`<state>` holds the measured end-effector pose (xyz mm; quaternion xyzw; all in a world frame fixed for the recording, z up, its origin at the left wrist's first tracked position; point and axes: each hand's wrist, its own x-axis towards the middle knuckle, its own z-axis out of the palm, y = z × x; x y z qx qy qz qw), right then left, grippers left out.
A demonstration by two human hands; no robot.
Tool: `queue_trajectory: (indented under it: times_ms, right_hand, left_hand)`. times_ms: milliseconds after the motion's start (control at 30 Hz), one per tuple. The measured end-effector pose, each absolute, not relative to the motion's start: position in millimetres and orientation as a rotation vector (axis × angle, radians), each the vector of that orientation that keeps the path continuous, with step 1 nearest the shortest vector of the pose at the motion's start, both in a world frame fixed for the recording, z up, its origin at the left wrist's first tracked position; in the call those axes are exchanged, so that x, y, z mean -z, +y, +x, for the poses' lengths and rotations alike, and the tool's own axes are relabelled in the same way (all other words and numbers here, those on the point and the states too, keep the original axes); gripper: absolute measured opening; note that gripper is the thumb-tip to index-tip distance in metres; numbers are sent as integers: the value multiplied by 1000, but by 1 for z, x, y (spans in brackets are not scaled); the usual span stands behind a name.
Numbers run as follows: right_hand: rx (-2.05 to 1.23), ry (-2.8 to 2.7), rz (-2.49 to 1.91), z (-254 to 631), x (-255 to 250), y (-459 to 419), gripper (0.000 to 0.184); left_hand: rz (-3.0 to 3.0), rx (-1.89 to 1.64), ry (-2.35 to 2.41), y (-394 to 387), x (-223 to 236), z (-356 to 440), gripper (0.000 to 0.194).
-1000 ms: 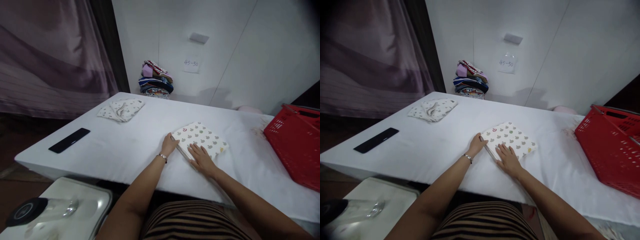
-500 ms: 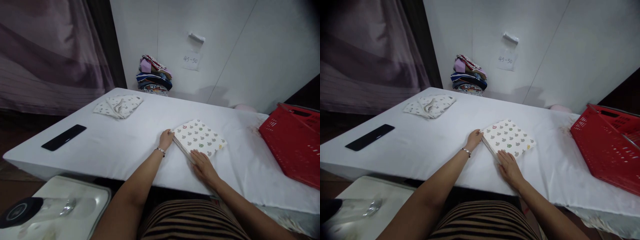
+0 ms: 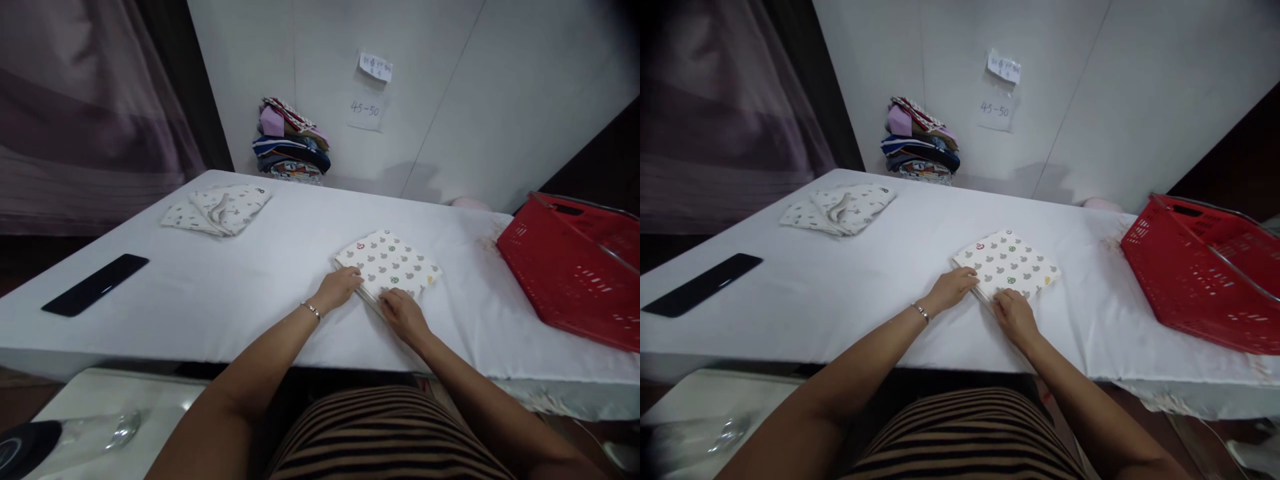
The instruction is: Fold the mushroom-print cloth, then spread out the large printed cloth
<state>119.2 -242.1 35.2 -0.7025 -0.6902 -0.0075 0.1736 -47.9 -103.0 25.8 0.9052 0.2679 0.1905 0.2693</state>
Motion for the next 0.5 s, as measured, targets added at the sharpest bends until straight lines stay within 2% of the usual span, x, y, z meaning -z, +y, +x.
queue_trajectory:
  times_ms: [333,500]
  right_hand:
    - [-11,-1916,-2224,116,-43,-263,18]
    - [0,-1955,-2298,109,-45,-262,23]
  left_hand:
    - [2618,-329,539,-108,-36,-37,25]
    - [2719,-341,408,-103,-34,-31,22]
